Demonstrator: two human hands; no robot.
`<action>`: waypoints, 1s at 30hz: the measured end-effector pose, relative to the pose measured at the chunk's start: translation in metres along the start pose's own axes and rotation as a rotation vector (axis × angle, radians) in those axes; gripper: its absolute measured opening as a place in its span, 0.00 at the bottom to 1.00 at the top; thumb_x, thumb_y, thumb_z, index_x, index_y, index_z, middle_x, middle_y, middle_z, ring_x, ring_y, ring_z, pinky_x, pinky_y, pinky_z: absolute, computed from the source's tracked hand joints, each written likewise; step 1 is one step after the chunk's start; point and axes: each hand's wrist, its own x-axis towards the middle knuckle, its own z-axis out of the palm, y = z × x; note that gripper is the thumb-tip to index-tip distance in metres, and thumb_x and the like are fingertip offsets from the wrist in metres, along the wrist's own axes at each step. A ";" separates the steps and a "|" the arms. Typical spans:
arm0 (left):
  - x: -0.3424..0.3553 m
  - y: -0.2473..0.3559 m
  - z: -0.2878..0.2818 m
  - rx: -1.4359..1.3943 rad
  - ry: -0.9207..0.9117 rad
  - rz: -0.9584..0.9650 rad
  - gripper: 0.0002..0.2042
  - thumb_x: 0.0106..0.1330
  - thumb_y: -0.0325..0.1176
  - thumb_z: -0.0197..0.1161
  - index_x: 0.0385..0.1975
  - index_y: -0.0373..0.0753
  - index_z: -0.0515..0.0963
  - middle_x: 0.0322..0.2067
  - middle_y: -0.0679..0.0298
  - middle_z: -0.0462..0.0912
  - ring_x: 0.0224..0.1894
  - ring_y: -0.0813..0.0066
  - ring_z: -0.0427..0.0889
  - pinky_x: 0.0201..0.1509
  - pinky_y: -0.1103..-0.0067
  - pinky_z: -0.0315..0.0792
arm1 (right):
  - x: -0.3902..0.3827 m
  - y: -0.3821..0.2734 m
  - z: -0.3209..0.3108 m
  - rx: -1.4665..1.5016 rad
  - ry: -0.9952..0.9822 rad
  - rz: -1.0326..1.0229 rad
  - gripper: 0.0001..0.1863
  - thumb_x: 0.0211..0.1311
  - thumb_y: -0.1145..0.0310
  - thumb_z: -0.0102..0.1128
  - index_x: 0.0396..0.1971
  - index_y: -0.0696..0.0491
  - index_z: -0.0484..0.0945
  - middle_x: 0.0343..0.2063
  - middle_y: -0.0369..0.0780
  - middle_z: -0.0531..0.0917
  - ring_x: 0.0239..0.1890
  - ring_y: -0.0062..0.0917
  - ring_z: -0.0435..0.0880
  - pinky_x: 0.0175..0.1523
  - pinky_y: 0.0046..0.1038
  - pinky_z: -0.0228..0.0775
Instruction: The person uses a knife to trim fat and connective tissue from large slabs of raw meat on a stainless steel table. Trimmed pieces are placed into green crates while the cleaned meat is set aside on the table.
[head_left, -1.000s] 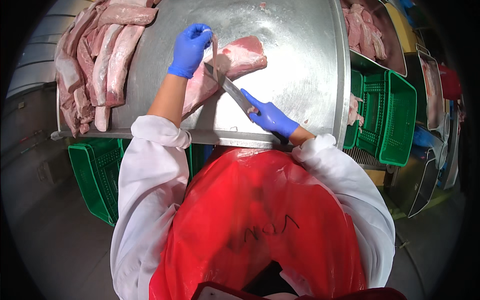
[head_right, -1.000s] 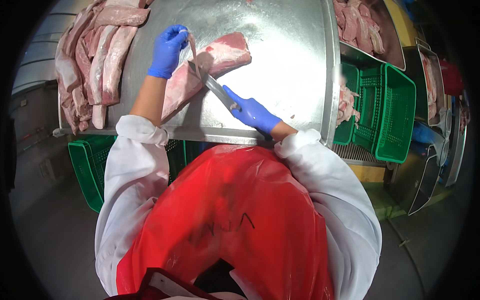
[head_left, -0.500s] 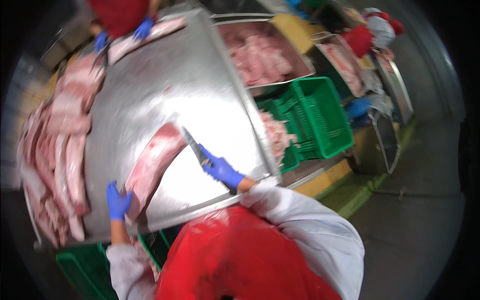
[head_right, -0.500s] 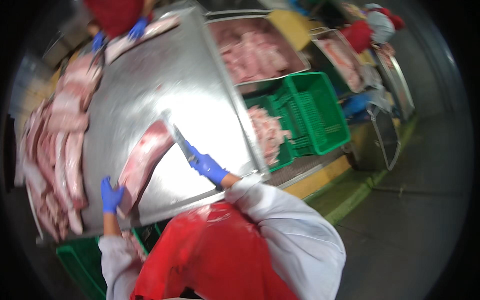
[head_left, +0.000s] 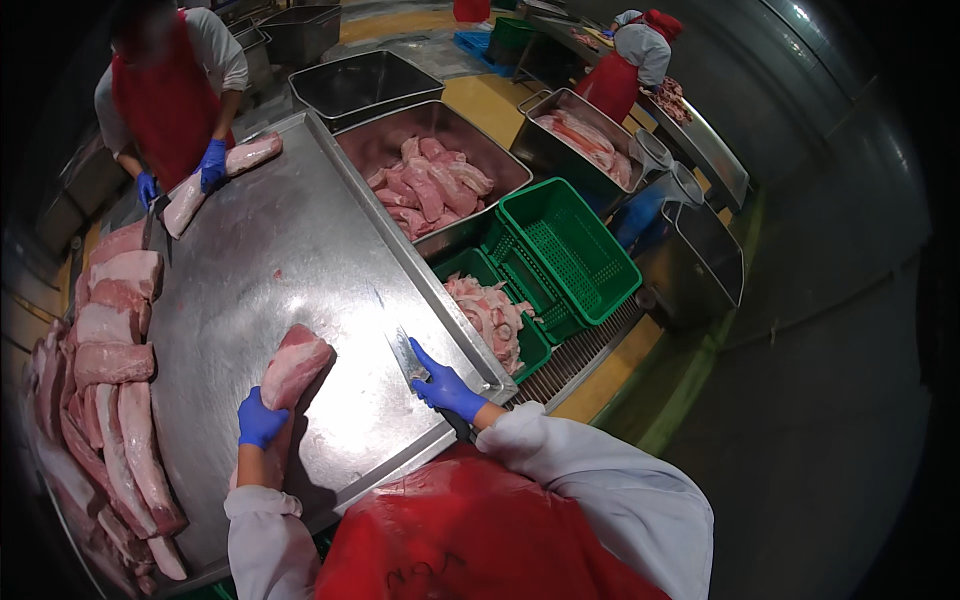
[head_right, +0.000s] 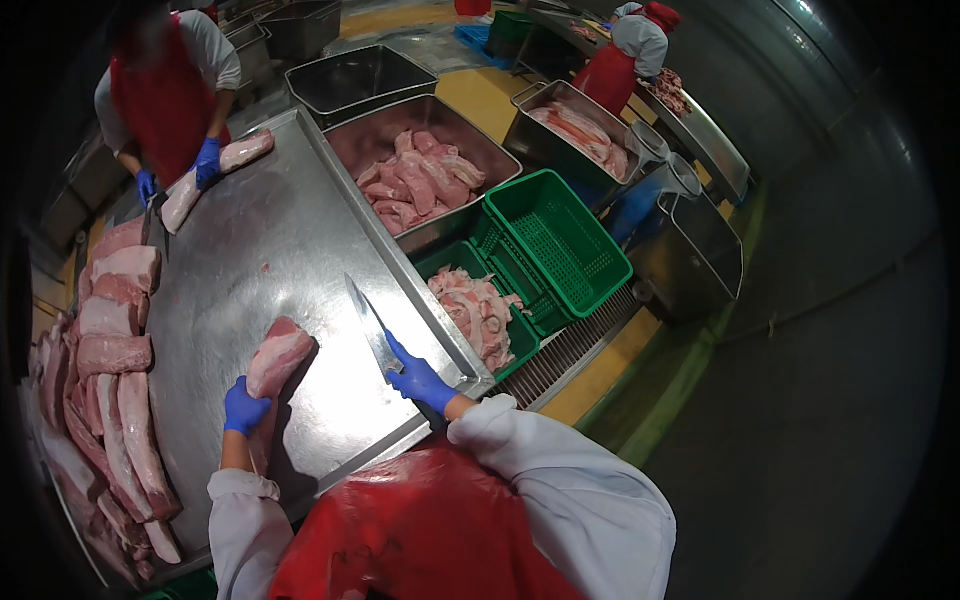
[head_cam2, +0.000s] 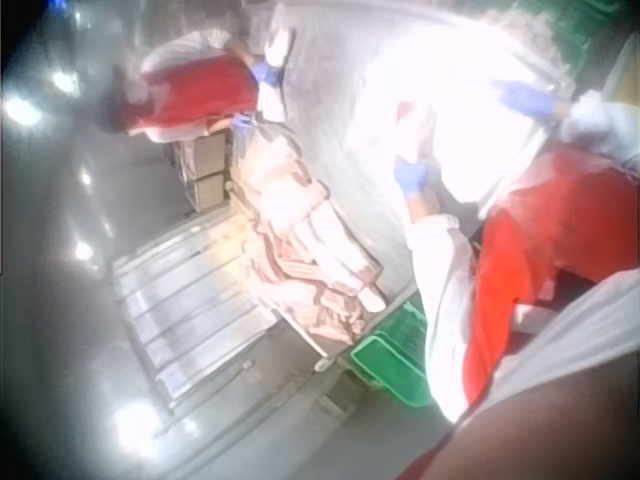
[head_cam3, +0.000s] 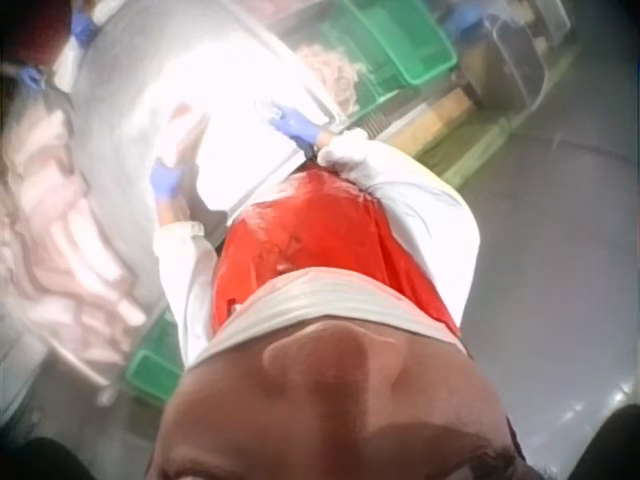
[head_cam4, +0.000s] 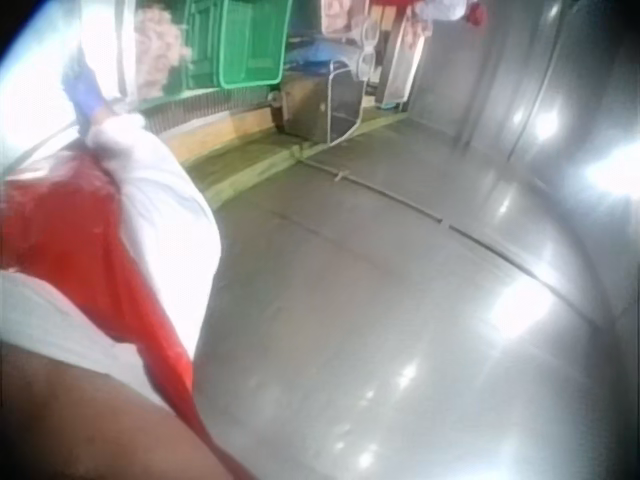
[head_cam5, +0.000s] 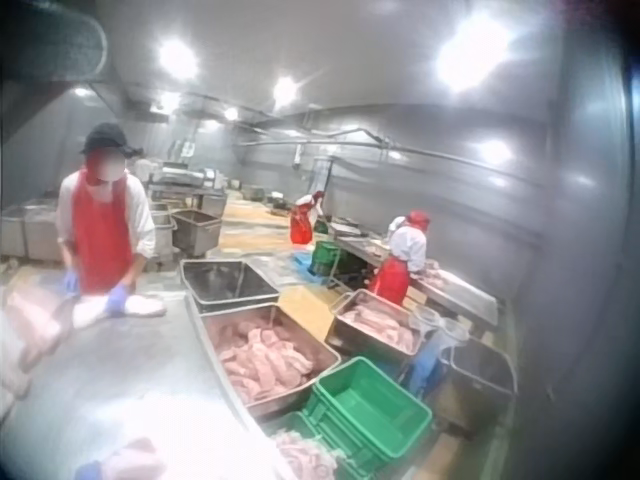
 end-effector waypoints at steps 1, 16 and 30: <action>0.006 -0.001 0.000 -0.072 -0.034 0.019 0.31 0.39 0.41 0.74 0.46 0.35 0.73 0.42 0.45 0.82 0.45 0.45 0.81 0.50 0.63 0.77 | -0.003 0.002 -0.001 -0.013 0.004 0.014 0.45 0.65 0.69 0.56 0.75 0.30 0.41 0.21 0.40 0.81 0.16 0.18 0.77 0.26 0.24 0.75; -0.071 0.033 0.047 0.545 0.110 0.320 0.17 0.64 0.46 0.60 0.38 0.36 0.73 0.40 0.47 0.77 0.40 0.49 0.78 0.43 0.59 0.72 | -0.014 0.007 -0.004 -0.050 0.019 0.027 0.44 0.66 0.67 0.56 0.75 0.29 0.41 0.19 0.38 0.81 0.15 0.17 0.76 0.24 0.23 0.74; -0.067 -0.060 -0.011 0.061 -0.083 0.354 0.18 0.70 0.45 0.50 0.38 0.35 0.80 0.37 0.42 0.81 0.39 0.40 0.79 0.44 0.58 0.72 | 0.012 0.000 0.029 0.096 -0.118 -0.017 0.34 0.70 0.67 0.49 0.74 0.34 0.52 0.23 0.32 0.78 0.18 0.14 0.73 0.22 0.19 0.70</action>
